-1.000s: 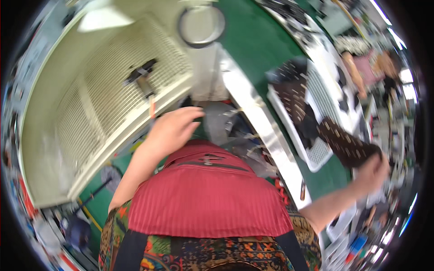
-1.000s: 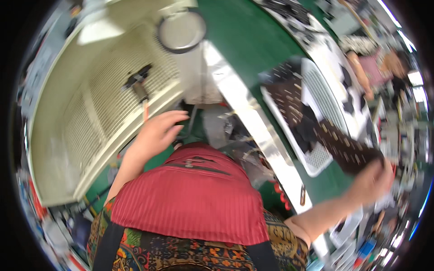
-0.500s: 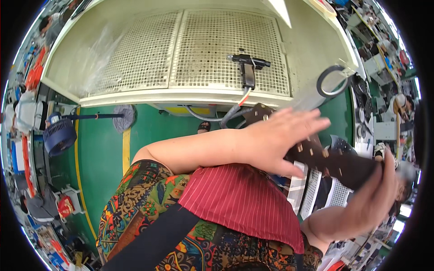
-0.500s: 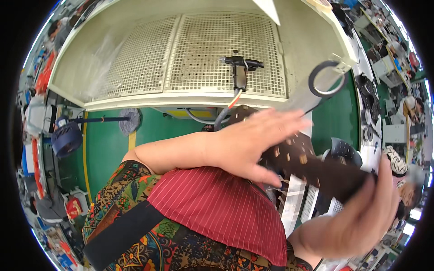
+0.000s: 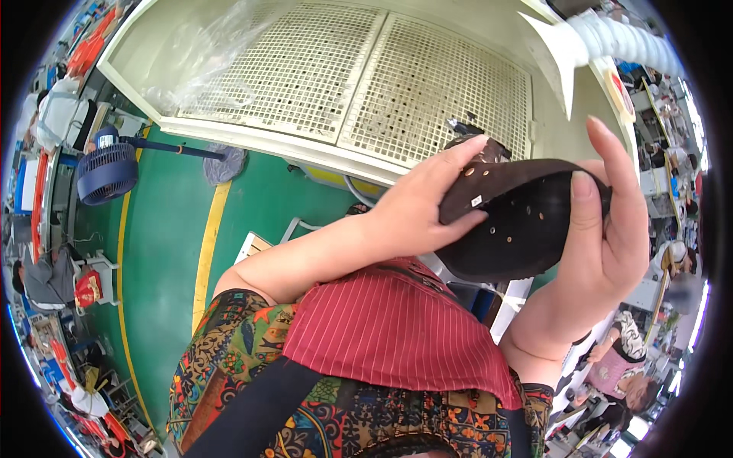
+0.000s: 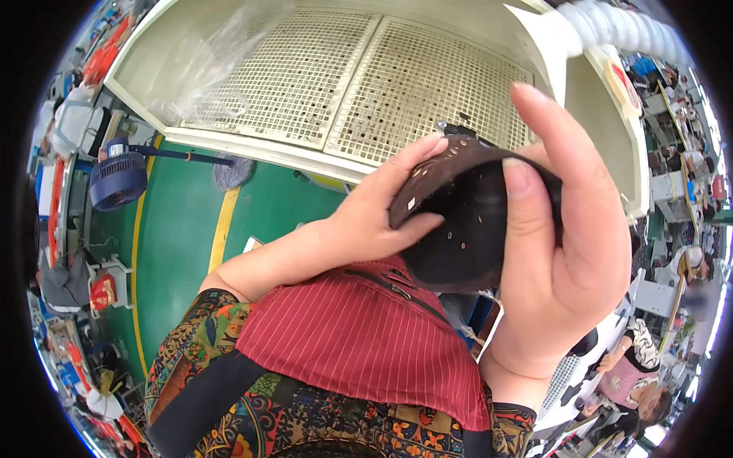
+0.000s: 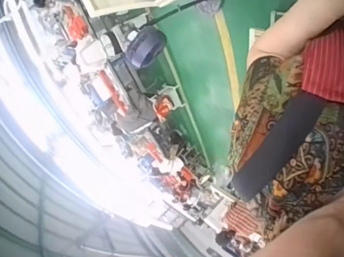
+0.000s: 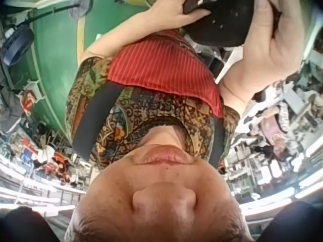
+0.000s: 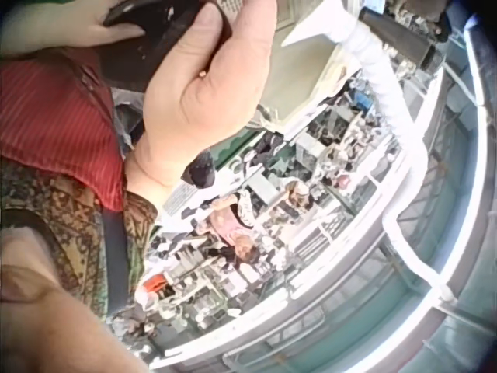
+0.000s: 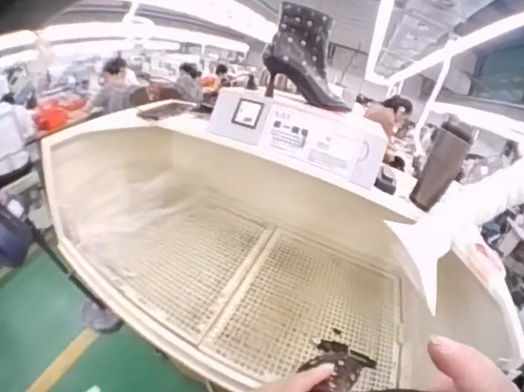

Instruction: The person uses a pneumatic tool to attach metal studs to black shoe uppers on a perforated workbench. They repeatedly pick up shoe parts, apply the tool to stud locations, and place finished pieces into a white basket. The person also handles a plastic bag and uses scissors to cut a strip of material.

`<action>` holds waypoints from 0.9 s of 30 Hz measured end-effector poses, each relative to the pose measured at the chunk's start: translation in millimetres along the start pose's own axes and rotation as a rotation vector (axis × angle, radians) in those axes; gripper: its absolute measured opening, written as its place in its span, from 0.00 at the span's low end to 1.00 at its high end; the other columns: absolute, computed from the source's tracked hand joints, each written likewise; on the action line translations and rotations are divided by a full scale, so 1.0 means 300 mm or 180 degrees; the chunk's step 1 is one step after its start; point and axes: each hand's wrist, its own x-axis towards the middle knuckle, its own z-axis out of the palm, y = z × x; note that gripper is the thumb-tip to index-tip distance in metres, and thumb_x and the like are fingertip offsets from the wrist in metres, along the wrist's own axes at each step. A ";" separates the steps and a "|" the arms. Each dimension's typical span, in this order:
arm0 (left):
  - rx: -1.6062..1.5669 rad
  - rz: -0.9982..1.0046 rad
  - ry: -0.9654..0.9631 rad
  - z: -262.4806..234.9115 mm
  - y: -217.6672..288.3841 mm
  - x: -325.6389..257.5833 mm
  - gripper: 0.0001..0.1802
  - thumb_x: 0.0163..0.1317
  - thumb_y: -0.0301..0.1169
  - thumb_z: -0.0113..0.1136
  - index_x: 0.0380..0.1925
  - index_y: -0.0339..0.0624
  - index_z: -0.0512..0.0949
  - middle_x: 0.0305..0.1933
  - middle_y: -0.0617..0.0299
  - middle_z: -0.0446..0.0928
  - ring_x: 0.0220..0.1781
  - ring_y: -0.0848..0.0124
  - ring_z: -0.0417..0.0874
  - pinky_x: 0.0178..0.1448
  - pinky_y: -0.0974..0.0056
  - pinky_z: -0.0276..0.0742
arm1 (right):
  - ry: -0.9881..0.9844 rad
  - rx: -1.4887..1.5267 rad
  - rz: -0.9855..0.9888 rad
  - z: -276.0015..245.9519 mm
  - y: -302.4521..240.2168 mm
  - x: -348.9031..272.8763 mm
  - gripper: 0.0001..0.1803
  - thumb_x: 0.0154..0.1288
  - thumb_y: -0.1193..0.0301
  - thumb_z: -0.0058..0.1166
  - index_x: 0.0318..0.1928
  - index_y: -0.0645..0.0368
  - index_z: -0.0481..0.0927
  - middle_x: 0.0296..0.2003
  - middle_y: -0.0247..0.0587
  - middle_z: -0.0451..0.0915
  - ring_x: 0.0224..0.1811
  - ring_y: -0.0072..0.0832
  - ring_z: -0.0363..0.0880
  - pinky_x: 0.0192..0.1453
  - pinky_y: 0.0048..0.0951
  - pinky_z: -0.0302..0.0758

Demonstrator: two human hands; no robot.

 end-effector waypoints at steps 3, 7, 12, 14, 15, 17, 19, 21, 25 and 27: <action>-0.0136 -0.0193 -0.0016 -0.069 -0.069 -0.008 0.31 0.54 0.18 0.57 0.60 0.39 0.64 0.59 0.52 0.70 0.61 0.60 0.72 0.63 0.63 0.66 | 0.0031 0.0253 0.0236 0.031 0.022 0.031 0.16 0.62 0.82 0.47 0.50 0.71 0.75 0.37 0.41 0.79 0.37 0.21 0.75 0.44 0.17 0.70; -0.0632 -0.0535 -0.0025 -0.173 -0.124 -0.033 0.23 0.57 0.13 0.48 0.54 0.37 0.72 0.55 0.54 0.74 0.58 0.63 0.75 0.61 0.63 0.68 | -0.0142 0.0689 0.0504 0.091 0.049 0.093 0.16 0.61 0.81 0.46 0.50 0.73 0.75 0.38 0.43 0.79 0.39 0.23 0.76 0.46 0.18 0.71; -0.1020 -0.0555 0.0403 -0.372 -0.116 0.035 0.25 0.53 0.08 0.38 0.50 0.31 0.72 0.55 0.49 0.73 0.60 0.60 0.72 0.65 0.59 0.67 | -0.1400 0.0798 0.0529 0.103 0.144 0.237 0.19 0.58 0.83 0.43 0.52 0.69 0.74 0.42 0.46 0.80 0.43 0.32 0.79 0.50 0.26 0.72; 0.0011 -0.0695 0.0571 -0.504 -0.119 0.003 0.24 0.53 0.07 0.39 0.49 0.30 0.73 0.54 0.47 0.73 0.59 0.59 0.73 0.64 0.58 0.68 | -0.1686 0.0582 0.0330 0.217 0.233 0.265 0.21 0.60 0.81 0.45 0.55 0.61 0.72 0.43 0.46 0.80 0.45 0.34 0.80 0.50 0.28 0.73; 0.0442 -0.0640 0.0632 -0.549 -0.132 0.004 0.21 0.54 0.09 0.41 0.48 0.28 0.72 0.51 0.47 0.74 0.57 0.59 0.76 0.63 0.58 0.70 | -0.1634 0.0434 0.0226 0.288 0.270 0.269 0.20 0.61 0.80 0.46 0.54 0.58 0.73 0.44 0.46 0.80 0.46 0.36 0.79 0.50 0.30 0.73; 0.1951 -0.0462 0.0700 -0.638 -0.127 0.034 0.20 0.52 0.15 0.46 0.46 0.37 0.75 0.43 0.53 0.79 0.47 0.59 0.80 0.52 0.60 0.74 | -0.1679 0.0337 0.0136 0.452 0.330 0.270 0.18 0.61 0.78 0.48 0.53 0.56 0.74 0.46 0.48 0.79 0.48 0.41 0.78 0.51 0.33 0.74; 0.2837 -0.0520 0.0684 -0.700 -0.128 0.096 0.20 0.50 0.19 0.49 0.44 0.45 0.77 0.40 0.56 0.80 0.42 0.57 0.80 0.46 0.58 0.74 | -0.1733 0.0378 0.0101 0.589 0.392 0.281 0.17 0.62 0.77 0.49 0.52 0.57 0.74 0.47 0.48 0.78 0.49 0.44 0.77 0.52 0.35 0.74; 0.3382 -0.0842 0.0558 -0.755 -0.144 0.144 0.20 0.51 0.21 0.49 0.45 0.46 0.77 0.39 0.56 0.80 0.40 0.55 0.80 0.44 0.56 0.75 | -0.1654 0.0390 -0.0135 0.734 0.452 0.309 0.17 0.62 0.76 0.49 0.52 0.57 0.74 0.45 0.48 0.78 0.48 0.44 0.77 0.52 0.36 0.74; 0.3573 -0.1320 0.0429 -0.786 -0.318 0.243 0.19 0.56 0.25 0.49 0.48 0.51 0.75 0.41 0.52 0.79 0.42 0.52 0.79 0.45 0.54 0.75 | -0.1504 0.0210 0.0131 0.961 0.581 0.407 0.19 0.61 0.73 0.52 0.54 0.58 0.72 0.47 0.51 0.77 0.50 0.45 0.76 0.53 0.37 0.74; 0.3534 -0.1582 0.0188 -0.769 -0.428 0.287 0.17 0.57 0.28 0.49 0.47 0.51 0.75 0.38 0.51 0.79 0.39 0.51 0.80 0.43 0.52 0.75 | -0.1457 0.0078 0.0322 1.027 0.651 0.429 0.23 0.60 0.71 0.55 0.56 0.60 0.69 0.51 0.54 0.74 0.52 0.45 0.75 0.53 0.37 0.74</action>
